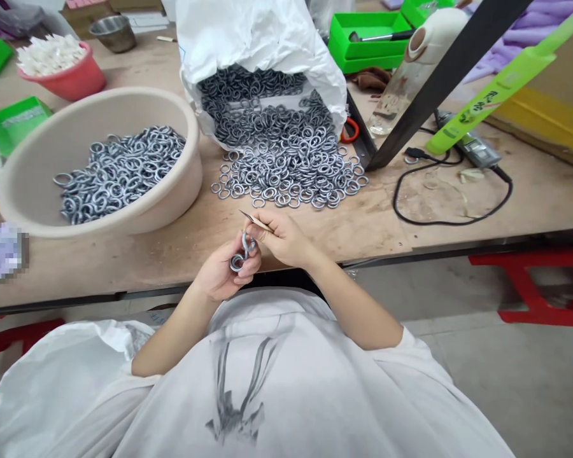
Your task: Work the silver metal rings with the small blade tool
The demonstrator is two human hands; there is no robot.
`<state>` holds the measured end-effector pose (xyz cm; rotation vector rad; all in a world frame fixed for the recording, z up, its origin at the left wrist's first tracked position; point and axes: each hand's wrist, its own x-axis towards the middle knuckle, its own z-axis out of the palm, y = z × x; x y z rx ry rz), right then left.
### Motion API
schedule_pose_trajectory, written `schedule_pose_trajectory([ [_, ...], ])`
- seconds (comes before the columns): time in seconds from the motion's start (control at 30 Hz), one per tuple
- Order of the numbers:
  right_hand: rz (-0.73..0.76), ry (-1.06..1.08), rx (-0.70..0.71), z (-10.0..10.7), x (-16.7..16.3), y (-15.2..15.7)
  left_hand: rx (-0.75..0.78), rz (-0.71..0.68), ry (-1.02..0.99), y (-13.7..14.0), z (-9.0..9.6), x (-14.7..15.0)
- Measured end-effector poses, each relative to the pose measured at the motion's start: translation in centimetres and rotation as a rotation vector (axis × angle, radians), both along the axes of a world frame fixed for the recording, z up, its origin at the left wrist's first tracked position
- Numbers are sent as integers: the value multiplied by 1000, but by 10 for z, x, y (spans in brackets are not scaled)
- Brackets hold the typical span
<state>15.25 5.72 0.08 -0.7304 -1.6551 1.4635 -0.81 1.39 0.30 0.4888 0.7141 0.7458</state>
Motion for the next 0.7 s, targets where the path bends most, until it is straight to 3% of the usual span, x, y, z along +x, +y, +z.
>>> schedule_pose_trajectory([
  [0.2,-109,11,102,-10,6,-7,-46,-106,-56,-8,7,6],
  [0.47,-281,-136,214,-7,5,-17,162,266,158,-9,6,18],
  [0.63,-307,-161,133,1,3,-19,256,325,219,-10,4,21],
  [0.7,-324,-212,170,4,4,-20,267,344,219,-9,4,19],
])
